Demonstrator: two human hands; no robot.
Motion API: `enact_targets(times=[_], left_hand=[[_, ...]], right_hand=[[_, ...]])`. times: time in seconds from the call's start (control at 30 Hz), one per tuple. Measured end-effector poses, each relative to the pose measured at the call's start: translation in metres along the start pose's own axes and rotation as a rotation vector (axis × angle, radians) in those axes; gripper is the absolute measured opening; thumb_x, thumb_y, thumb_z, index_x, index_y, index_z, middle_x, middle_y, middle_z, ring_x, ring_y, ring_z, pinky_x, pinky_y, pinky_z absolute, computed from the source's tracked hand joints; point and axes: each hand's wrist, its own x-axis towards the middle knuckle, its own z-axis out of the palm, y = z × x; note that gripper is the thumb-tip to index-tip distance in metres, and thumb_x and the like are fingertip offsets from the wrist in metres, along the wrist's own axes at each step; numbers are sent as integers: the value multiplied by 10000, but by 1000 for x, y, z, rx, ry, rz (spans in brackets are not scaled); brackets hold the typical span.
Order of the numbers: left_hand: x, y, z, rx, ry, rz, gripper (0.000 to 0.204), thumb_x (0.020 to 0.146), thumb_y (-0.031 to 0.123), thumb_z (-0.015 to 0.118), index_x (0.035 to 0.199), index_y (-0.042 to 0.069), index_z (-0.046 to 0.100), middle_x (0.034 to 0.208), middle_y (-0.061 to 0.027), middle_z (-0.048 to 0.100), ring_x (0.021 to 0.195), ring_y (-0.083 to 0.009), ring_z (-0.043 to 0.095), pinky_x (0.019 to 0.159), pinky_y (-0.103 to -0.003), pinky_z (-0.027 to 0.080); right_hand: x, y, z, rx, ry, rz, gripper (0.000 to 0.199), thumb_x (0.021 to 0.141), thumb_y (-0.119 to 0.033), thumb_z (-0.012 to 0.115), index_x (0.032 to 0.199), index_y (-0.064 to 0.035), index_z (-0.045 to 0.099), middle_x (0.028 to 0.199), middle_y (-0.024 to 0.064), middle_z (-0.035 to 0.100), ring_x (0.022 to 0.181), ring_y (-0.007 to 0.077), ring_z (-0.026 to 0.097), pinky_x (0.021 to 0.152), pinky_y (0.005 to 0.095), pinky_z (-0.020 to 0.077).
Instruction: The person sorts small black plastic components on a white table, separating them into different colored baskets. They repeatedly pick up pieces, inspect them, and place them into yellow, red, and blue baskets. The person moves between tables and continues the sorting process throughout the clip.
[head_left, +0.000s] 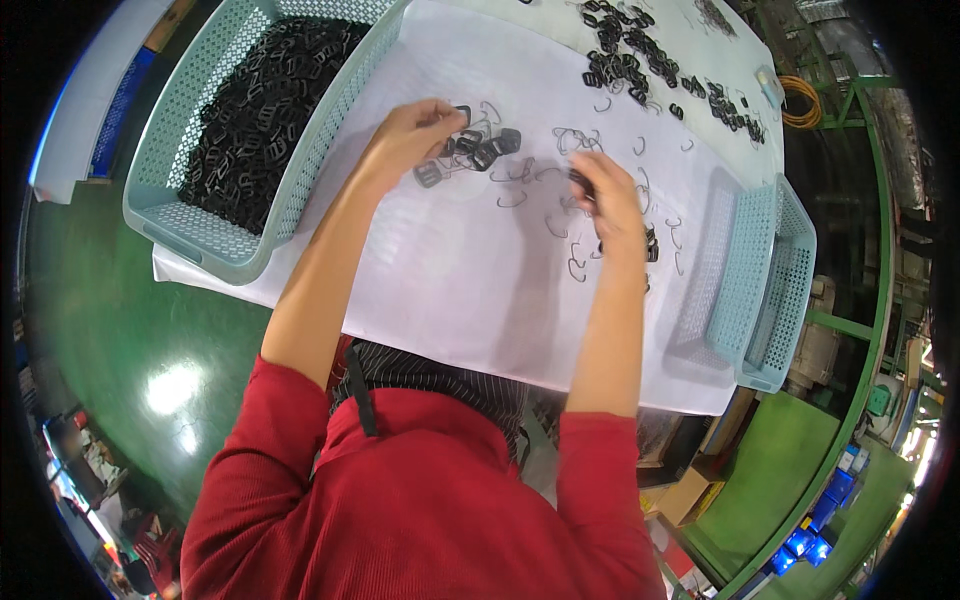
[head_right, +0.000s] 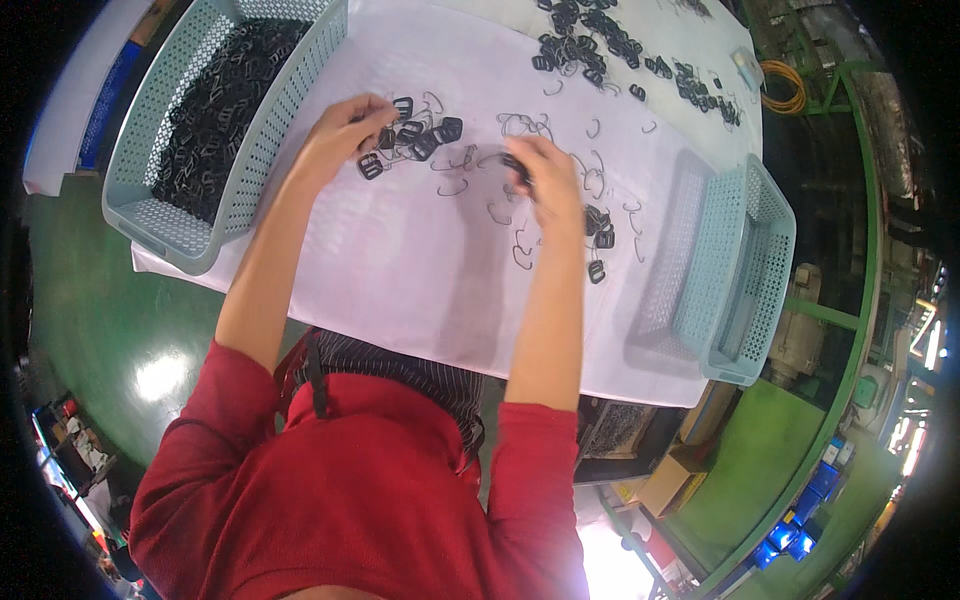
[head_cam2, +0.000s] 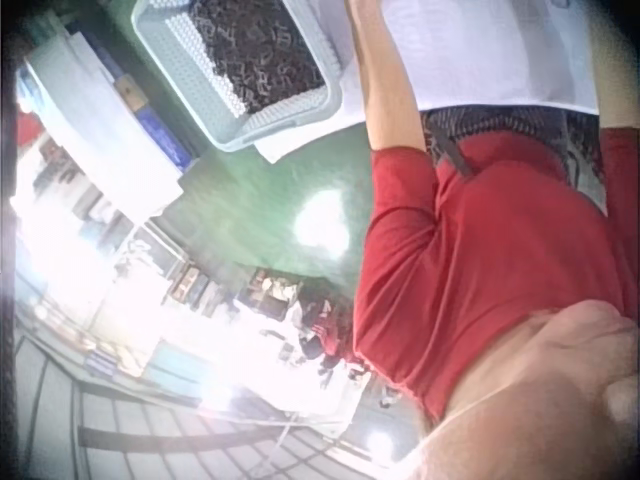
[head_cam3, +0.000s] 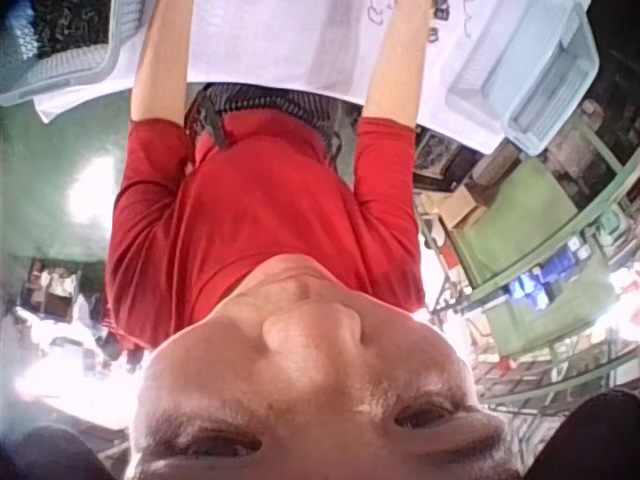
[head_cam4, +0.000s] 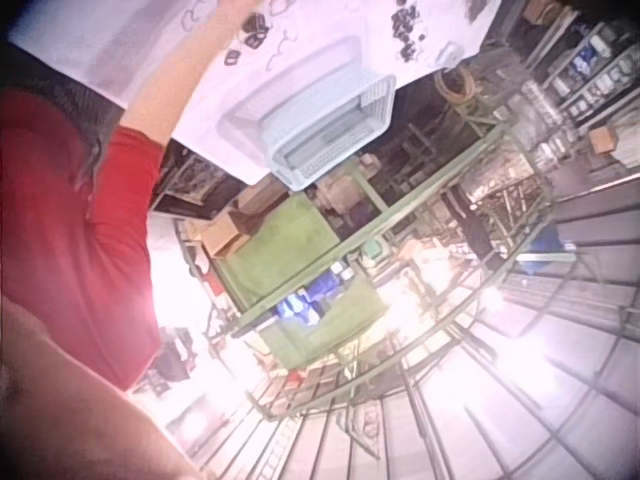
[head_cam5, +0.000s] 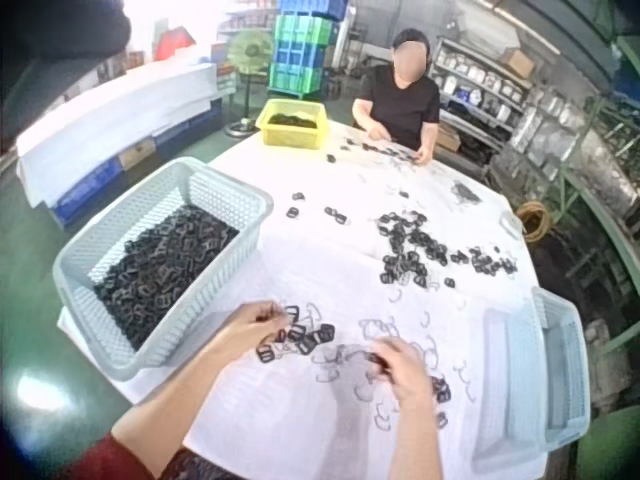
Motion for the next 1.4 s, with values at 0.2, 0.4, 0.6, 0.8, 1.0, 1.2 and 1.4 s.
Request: enact_targets(times=[0.2, 0.4, 0.6, 0.8, 1.0, 1.2, 1.4], left_hand=[[50, -1, 16, 950, 311, 167, 276, 750, 299, 697, 913, 83, 646, 743, -73, 632, 694, -223, 601, 633, -368, 457], [12, 34, 9, 674, 301, 115, 242, 732, 282, 711, 882, 100, 655, 694, -94, 620, 627, -233, 580, 611, -370, 442], [-75, 107, -53, 828, 918, 260, 211, 781, 301, 660, 896, 124, 654, 773, -78, 656, 754, -281, 623, 665, -373, 469], [-111, 95, -102, 1014, 1200, 369, 217, 809, 287, 656, 958, 130, 672, 931, -33, 655, 839, -183, 619, 712, -311, 468], [-73, 54, -14, 662, 576, 432, 165, 771, 116, 657, 932, 82, 663, 915, -61, 649, 771, -227, 623, 720, -327, 491], [-12, -11, 5, 856, 367, 234, 170, 754, 97, 656, 922, 71, 657, 959, -86, 629, 918, -275, 581, 797, -364, 462], [6, 19, 17, 536, 117, 288, 138, 739, 140, 691, 833, 38, 681, 844, -111, 654, 809, -237, 621, 726, -340, 474]], right_hand=[[51, 2, 81, -1025, 199, -195, 344, 695, -264, 749, 833, 37, 658, 707, 141, 664, 587, 151, 622, 532, 283, 467], [55, -11, 70, -728, -226, 79, 341, 657, -263, 780, 783, 31, 665, 611, 93, 621, 478, 138, 554, 462, 261, 427], [44, -78, 97, -583, -362, -239, 267, 712, -232, 723, 787, 18, 666, 580, 64, 585, 421, 77, 455, 397, 224, 339], [6, -164, 235, -450, -386, -786, 450, 736, -272, 730, 1007, 68, 612, 950, 247, 648, 851, 288, 641, 743, 345, 486], [60, -65, 150, -751, 10, -667, 249, 782, -297, 605, 923, -102, 666, 895, 120, 668, 876, 301, 629, 743, 386, 484], [18, 3, 102, -931, -36, -502, 240, 706, -81, 697, 941, -48, 670, 863, 110, 675, 817, 299, 636, 728, 379, 490], [15, 8, 26, -561, 77, -261, 180, 732, -114, 699, 880, -13, 682, 726, 82, 671, 638, 135, 601, 620, 258, 466]])
